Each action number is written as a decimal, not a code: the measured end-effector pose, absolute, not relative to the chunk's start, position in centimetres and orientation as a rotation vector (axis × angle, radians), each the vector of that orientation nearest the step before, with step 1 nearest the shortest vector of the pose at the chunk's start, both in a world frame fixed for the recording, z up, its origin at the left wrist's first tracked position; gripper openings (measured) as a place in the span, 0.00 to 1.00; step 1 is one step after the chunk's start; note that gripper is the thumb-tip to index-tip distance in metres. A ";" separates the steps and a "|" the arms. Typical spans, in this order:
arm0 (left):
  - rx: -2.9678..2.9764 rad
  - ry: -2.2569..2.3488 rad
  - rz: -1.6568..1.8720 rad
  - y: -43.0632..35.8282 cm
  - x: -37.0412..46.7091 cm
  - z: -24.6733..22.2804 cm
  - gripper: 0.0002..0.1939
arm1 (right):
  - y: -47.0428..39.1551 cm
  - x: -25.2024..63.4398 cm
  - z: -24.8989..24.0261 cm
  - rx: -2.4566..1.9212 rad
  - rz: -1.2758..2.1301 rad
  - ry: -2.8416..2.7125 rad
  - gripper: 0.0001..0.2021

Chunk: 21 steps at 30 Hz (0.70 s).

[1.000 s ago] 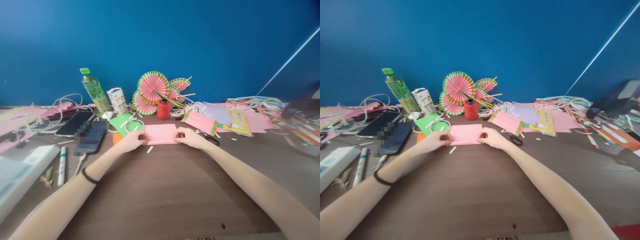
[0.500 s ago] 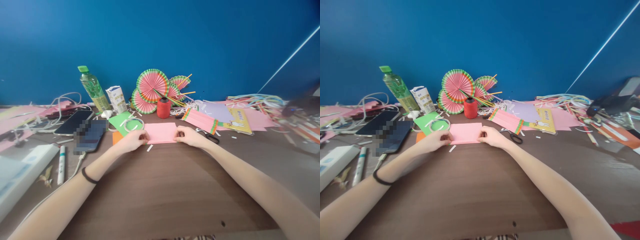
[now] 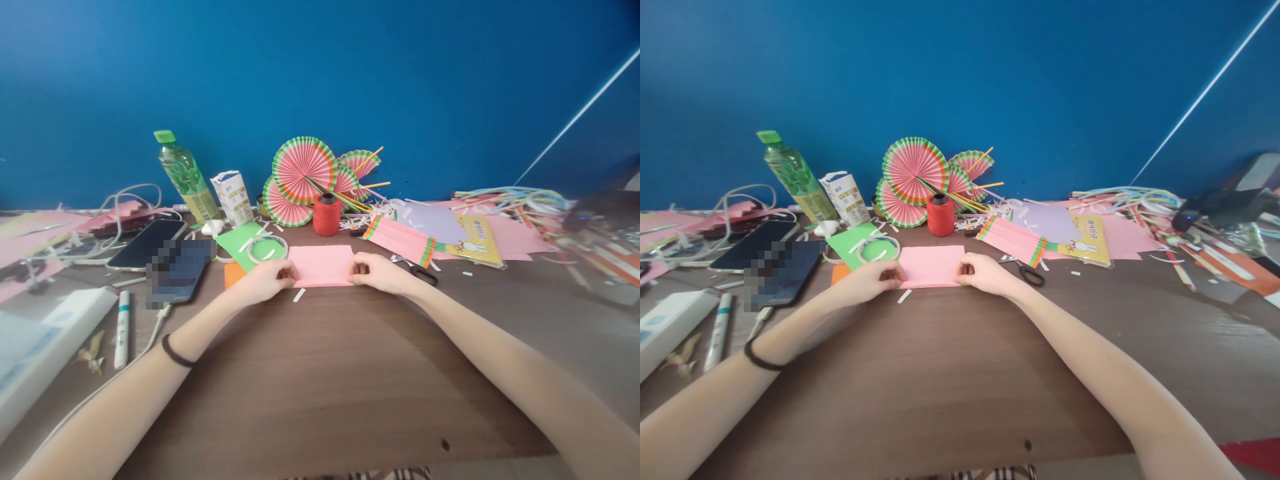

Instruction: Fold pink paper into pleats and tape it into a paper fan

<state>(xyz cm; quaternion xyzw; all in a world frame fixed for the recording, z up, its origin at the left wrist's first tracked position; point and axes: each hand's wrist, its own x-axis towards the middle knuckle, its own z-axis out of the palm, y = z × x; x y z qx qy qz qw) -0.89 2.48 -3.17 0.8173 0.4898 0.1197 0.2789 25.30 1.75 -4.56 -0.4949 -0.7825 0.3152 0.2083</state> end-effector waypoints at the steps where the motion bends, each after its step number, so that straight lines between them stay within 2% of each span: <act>1: 2.193 1.310 0.321 2.5 -0.9 -3.2 0.06 | 1.7 25.3 -4.6 -1.375 0.874 -2.178 0.04; 21: 2.237 1.271 0.306 2.4 -0.9 -3.6 0.06 | 1.8 25.1 -5.0 -1.344 0.801 -2.216 0.06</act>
